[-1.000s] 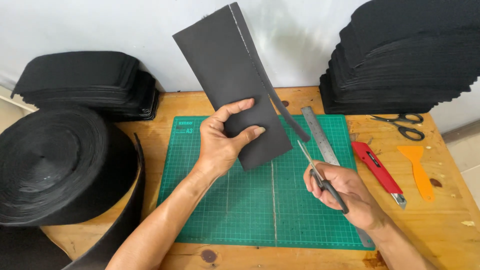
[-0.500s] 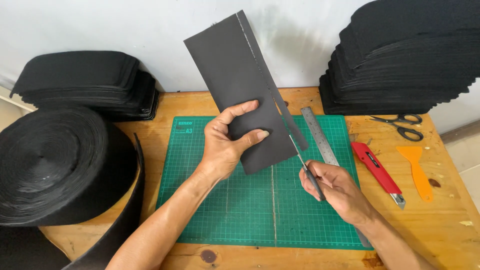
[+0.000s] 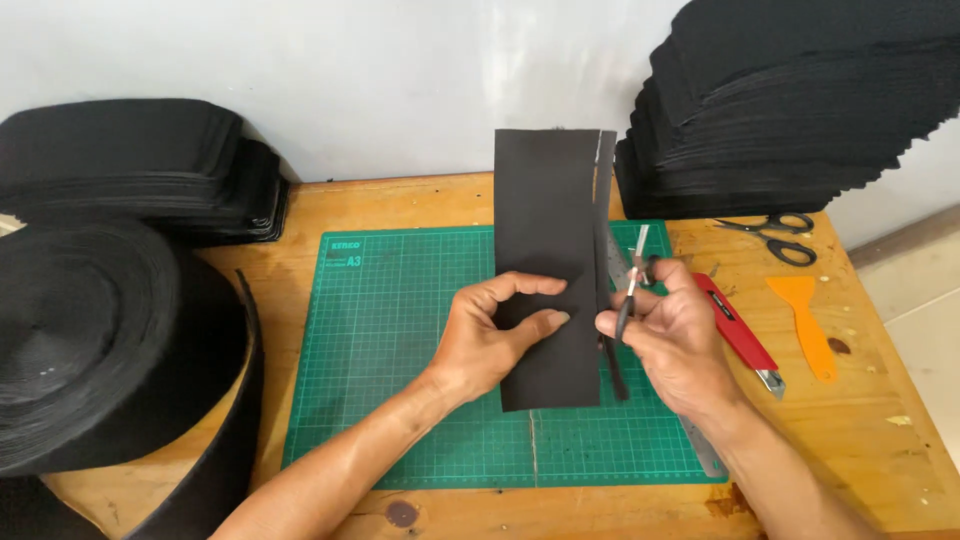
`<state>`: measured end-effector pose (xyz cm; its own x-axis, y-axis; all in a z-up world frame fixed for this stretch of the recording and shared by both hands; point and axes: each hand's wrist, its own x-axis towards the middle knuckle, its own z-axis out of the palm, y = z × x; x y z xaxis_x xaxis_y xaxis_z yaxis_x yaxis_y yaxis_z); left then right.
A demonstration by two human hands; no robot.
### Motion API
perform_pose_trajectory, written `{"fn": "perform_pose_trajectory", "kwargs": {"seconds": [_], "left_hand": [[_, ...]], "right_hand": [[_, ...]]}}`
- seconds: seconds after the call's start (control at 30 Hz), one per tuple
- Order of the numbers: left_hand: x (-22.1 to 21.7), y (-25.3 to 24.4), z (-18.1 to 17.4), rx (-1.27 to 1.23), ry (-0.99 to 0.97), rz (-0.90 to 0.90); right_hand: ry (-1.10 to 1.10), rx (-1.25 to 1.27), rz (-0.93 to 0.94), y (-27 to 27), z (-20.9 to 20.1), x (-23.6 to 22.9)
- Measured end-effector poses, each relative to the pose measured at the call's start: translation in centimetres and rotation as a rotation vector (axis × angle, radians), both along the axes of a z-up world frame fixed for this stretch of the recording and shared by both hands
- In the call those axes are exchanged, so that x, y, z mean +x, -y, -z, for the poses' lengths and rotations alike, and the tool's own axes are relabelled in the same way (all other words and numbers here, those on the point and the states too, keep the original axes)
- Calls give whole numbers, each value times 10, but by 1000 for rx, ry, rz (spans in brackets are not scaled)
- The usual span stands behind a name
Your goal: Cutting and trimming a piece of black material using a utility knife, ruler, and scissors
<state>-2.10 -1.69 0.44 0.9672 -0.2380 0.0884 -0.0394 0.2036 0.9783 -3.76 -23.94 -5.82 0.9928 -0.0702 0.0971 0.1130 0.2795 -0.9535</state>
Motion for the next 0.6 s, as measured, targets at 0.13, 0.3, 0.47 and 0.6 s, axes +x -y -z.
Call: {"fn": "perform_pose_trajectory", "kwargs": {"seconds": [0.13,0.3,0.47,0.6], "left_hand": [[10,-2,22,12,-50,-26],[18,-1,44,-21,-206,-31],[22,-11,41,-39,-277,18],[19,-15,17,91,-267,243]], "right_hand": [[-91,-271,43,-5,-6,0],[-110,-950,213,-1,-19,3],[10,-1135,386,26,-30,7],[34,-1298,495,39,-40,4]]}}
